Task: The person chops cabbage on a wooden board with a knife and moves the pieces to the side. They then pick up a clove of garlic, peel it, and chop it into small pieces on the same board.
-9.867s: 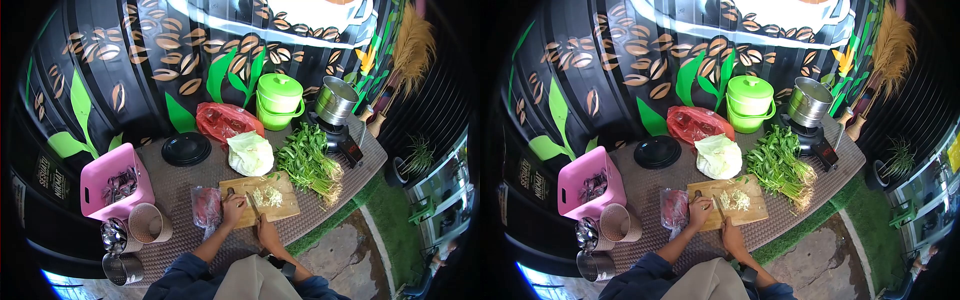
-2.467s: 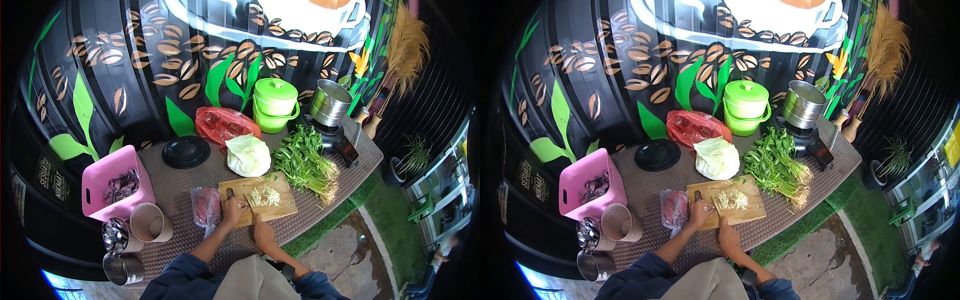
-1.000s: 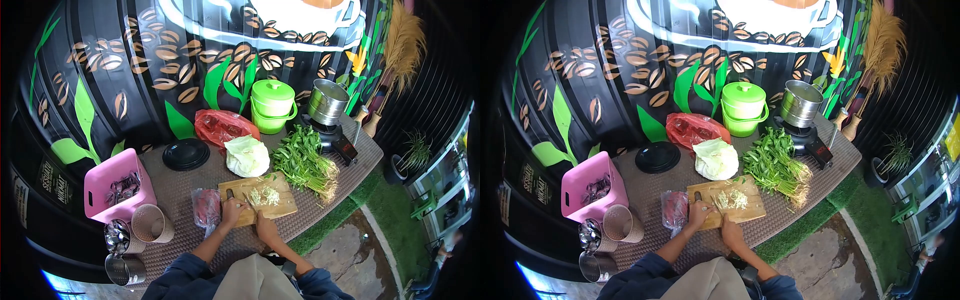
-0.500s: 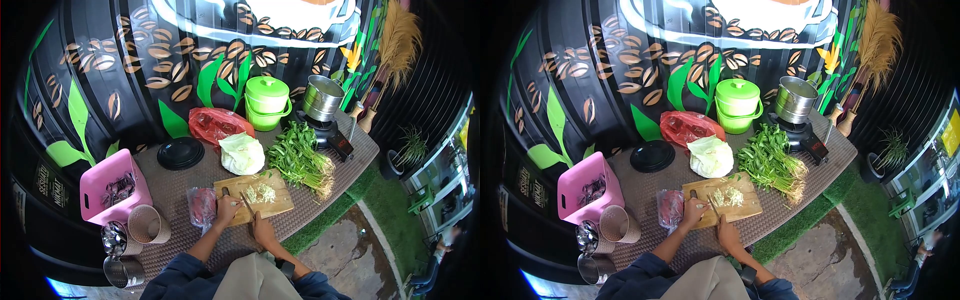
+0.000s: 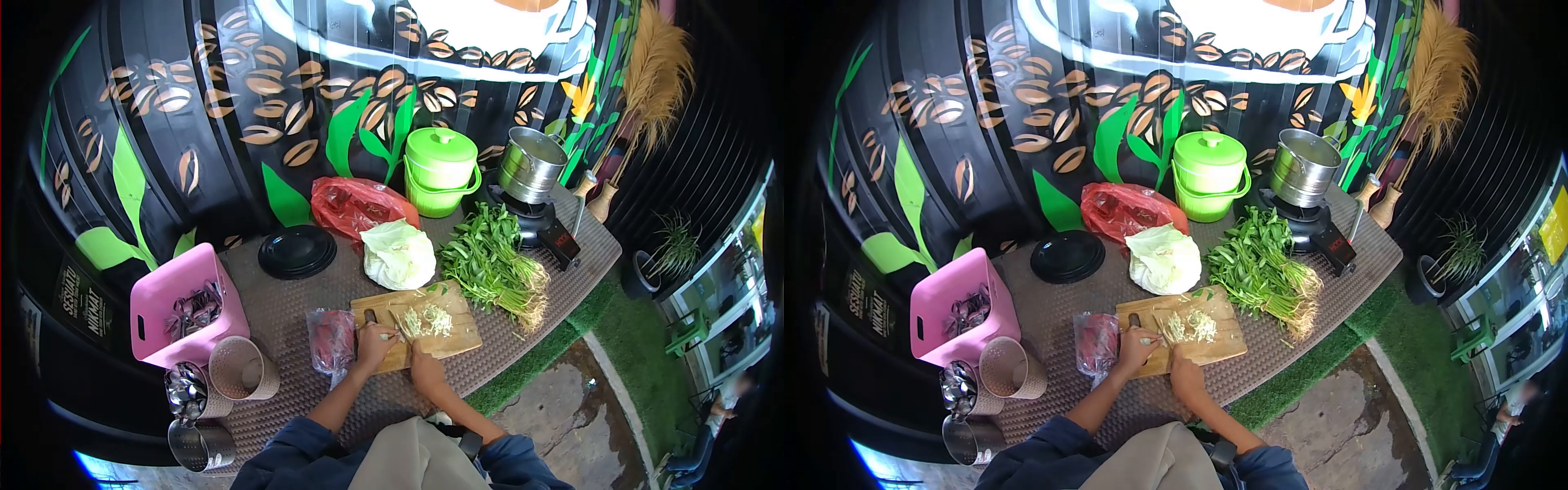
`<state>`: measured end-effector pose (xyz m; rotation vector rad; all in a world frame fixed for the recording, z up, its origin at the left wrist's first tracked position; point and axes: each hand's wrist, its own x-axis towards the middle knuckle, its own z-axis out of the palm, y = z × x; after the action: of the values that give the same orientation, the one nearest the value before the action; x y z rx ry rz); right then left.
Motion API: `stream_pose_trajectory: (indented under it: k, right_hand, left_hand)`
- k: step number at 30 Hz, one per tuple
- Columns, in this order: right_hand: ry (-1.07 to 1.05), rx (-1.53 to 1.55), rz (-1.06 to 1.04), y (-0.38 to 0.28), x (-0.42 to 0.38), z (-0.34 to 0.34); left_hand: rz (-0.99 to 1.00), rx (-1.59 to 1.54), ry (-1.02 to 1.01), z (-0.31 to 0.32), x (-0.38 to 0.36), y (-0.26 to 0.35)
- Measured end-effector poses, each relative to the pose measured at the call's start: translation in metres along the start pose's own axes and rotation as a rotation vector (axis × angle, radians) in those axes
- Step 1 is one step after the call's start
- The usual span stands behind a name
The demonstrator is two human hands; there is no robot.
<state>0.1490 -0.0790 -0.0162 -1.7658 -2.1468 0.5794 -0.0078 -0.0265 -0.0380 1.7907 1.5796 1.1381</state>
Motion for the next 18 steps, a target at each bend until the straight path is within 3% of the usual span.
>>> stream_pose_trajectory:
  k: [3, 8, 18]
  right_hand:
    - [0.058, 0.011, -0.048, 0.000, 0.008, -0.001]
    - [-0.029, 0.190, 0.093, -0.011, -0.005, -0.016]
    - [-0.059, 0.122, 0.160, -0.018, -0.017, -0.014]
  left_hand:
    - [-0.021, -0.011, 0.002, -0.001, -0.002, 0.001]
    - [-0.082, -0.046, 0.012, -0.001, -0.002, 0.000]
    - [-0.036, 0.012, 0.061, 0.011, -0.003, -0.014]
